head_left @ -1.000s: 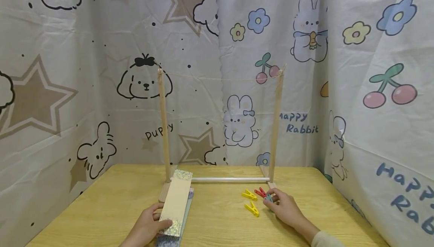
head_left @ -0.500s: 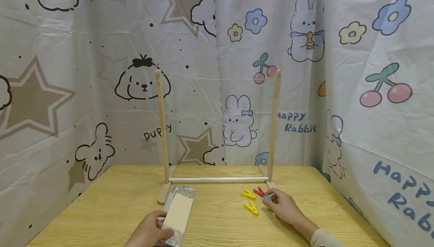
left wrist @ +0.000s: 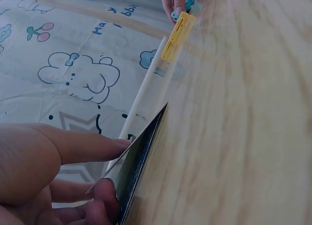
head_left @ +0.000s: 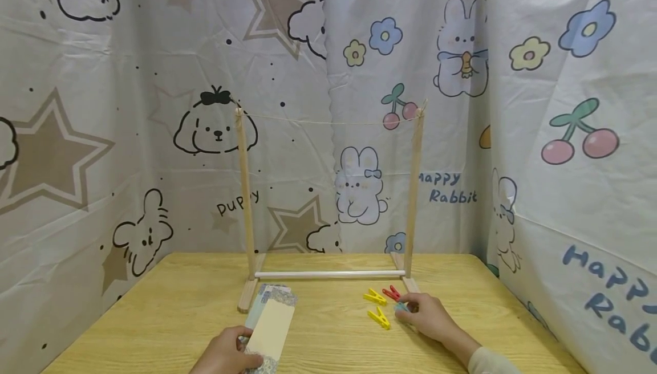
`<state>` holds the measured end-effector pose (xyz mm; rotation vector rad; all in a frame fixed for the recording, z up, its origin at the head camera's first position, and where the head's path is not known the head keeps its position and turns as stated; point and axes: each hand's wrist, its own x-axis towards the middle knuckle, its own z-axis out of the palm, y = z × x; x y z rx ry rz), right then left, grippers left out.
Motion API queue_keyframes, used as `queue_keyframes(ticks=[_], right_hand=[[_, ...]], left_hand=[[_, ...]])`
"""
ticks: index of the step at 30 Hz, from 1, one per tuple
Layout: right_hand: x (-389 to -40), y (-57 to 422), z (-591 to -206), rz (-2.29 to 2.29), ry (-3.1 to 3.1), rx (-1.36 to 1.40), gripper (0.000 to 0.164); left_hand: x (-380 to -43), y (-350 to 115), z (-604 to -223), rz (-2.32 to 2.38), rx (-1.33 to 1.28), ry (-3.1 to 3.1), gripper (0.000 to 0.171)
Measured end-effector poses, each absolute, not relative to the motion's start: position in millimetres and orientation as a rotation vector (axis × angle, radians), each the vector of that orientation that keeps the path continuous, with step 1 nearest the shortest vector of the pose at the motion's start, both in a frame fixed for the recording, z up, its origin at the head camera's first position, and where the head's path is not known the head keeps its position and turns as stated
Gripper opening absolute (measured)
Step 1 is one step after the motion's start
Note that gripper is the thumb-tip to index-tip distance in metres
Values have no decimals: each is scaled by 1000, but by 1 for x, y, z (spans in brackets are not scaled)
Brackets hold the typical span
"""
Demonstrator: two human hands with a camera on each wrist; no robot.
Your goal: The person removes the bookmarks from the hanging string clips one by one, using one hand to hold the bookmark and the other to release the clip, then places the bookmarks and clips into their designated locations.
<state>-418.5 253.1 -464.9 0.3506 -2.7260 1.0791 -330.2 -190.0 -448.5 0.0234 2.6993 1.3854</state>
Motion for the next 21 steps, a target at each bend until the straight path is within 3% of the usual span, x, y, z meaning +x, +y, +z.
queue_keyframes(ticks=[21], right_hand=[[-419,247,-465,1029,-2725,259,24]], left_hand=[[-317,-191,-444,1165,176,2829,63]])
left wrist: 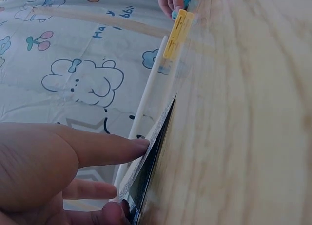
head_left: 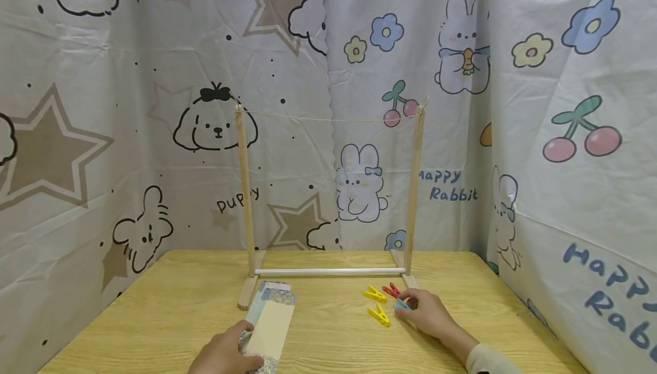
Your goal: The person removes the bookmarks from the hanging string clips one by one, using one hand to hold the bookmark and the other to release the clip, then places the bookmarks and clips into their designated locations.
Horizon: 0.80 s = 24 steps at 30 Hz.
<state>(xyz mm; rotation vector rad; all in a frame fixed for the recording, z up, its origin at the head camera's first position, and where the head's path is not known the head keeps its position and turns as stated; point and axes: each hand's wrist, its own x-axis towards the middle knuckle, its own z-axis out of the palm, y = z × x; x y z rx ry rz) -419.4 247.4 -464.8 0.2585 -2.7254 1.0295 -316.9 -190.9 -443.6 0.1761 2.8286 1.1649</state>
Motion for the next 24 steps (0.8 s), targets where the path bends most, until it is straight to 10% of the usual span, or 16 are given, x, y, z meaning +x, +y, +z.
queue_keyframes(ticks=[24], right_hand=[[-419,250,-467,1040,-2712,259,26]], left_hand=[[-317,-184,-442,1038,94,2886,52]])
